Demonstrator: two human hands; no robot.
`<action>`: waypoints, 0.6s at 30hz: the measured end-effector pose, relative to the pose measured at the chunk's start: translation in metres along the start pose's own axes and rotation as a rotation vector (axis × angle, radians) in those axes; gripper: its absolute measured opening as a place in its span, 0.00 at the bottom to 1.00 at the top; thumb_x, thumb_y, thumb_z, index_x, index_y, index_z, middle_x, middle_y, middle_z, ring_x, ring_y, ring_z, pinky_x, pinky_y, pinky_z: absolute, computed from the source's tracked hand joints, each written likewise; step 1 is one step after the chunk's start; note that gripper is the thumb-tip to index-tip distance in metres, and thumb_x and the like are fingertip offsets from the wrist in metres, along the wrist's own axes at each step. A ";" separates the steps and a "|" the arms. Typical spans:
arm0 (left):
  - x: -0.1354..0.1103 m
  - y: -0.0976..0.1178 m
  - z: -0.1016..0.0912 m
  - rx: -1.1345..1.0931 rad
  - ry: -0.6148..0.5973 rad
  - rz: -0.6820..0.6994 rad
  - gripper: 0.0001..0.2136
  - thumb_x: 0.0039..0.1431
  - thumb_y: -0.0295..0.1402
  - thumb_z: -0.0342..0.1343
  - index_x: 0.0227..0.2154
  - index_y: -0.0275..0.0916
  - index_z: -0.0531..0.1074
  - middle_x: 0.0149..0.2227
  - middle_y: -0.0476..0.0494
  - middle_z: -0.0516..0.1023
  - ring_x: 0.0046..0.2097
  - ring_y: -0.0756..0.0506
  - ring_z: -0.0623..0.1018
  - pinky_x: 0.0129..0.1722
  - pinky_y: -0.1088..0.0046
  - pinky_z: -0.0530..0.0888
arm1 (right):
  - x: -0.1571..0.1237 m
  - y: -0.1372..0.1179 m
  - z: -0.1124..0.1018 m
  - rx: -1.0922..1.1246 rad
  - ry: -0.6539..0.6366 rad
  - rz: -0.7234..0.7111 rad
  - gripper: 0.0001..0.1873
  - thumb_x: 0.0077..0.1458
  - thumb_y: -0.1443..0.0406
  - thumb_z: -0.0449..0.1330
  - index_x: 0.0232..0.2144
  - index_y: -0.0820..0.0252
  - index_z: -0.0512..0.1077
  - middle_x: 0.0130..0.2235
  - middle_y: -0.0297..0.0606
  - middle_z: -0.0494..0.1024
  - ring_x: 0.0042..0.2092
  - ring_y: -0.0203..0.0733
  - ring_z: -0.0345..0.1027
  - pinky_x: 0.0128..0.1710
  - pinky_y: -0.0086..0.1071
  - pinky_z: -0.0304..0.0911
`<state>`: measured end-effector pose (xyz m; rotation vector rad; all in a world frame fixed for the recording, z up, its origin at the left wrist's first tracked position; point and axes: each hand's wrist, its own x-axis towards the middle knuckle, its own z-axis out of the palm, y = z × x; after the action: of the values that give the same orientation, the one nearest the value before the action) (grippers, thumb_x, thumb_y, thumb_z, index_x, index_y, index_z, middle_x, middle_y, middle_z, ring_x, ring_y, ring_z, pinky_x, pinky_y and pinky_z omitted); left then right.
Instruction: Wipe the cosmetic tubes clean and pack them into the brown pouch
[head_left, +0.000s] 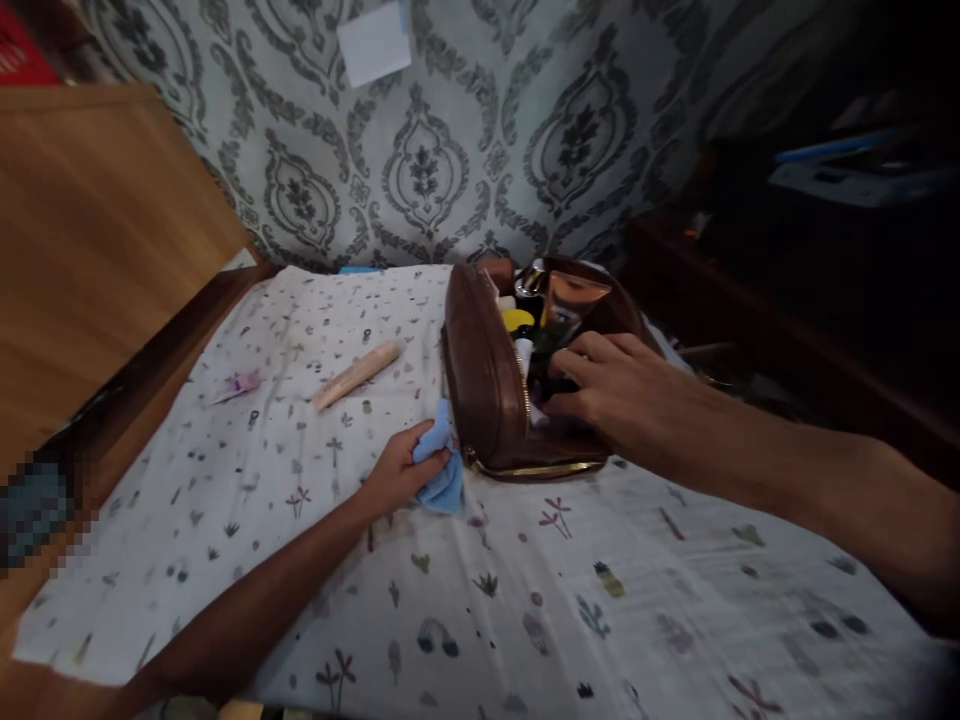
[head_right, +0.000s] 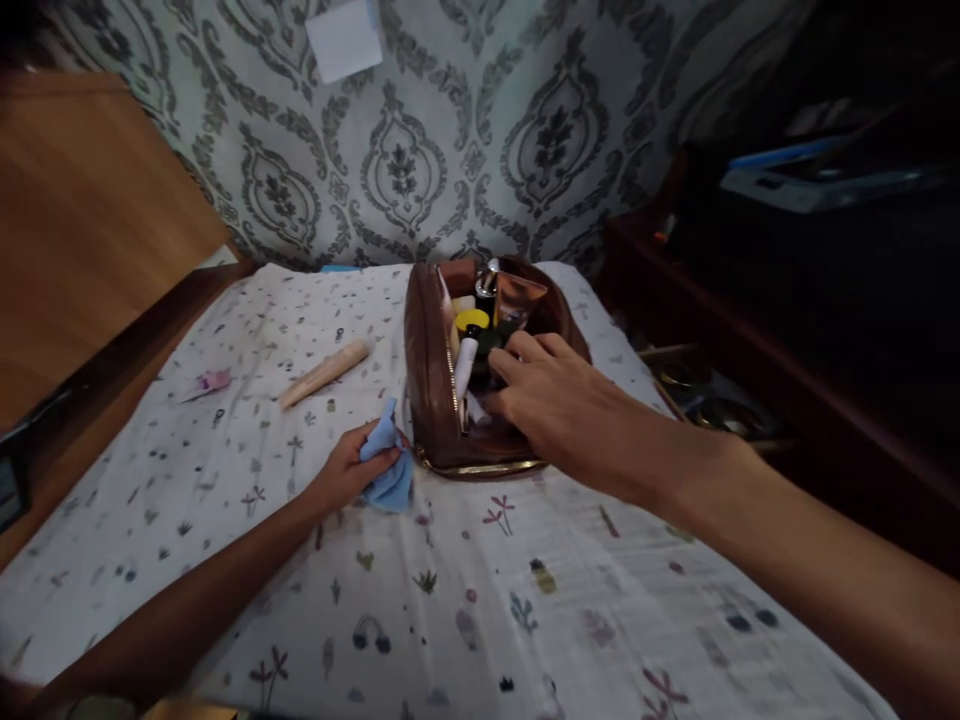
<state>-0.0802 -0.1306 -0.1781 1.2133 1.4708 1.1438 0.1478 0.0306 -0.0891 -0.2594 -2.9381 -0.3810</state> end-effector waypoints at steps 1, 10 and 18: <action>0.000 0.000 0.000 0.003 0.008 0.009 0.15 0.53 0.44 0.58 0.34 0.36 0.70 0.26 0.52 0.65 0.27 0.52 0.63 0.28 0.77 0.65 | 0.000 0.001 0.002 0.007 0.010 -0.001 0.12 0.59 0.71 0.57 0.31 0.54 0.80 0.35 0.43 0.71 0.41 0.49 0.57 0.40 0.40 0.49; -0.002 0.006 -0.024 0.121 0.228 0.010 0.17 0.52 0.46 0.58 0.36 0.36 0.72 0.26 0.50 0.70 0.26 0.50 0.68 0.26 0.76 0.67 | -0.002 0.000 -0.006 0.084 -0.004 0.045 0.13 0.55 0.75 0.57 0.35 0.60 0.80 0.39 0.44 0.74 0.44 0.50 0.60 0.43 0.41 0.55; 0.003 0.026 -0.191 1.046 0.808 -0.016 0.22 0.55 0.40 0.46 0.47 0.30 0.72 0.39 0.39 0.77 0.40 0.42 0.75 0.48 0.61 0.73 | -0.022 -0.008 -0.030 0.258 0.312 0.201 0.17 0.61 0.75 0.51 0.41 0.60 0.79 0.44 0.46 0.77 0.46 0.48 0.64 0.45 0.42 0.66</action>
<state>-0.2631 -0.1473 -0.1183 1.4314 2.9091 0.8648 0.1721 0.0114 -0.0670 -0.4135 -2.5876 -0.0091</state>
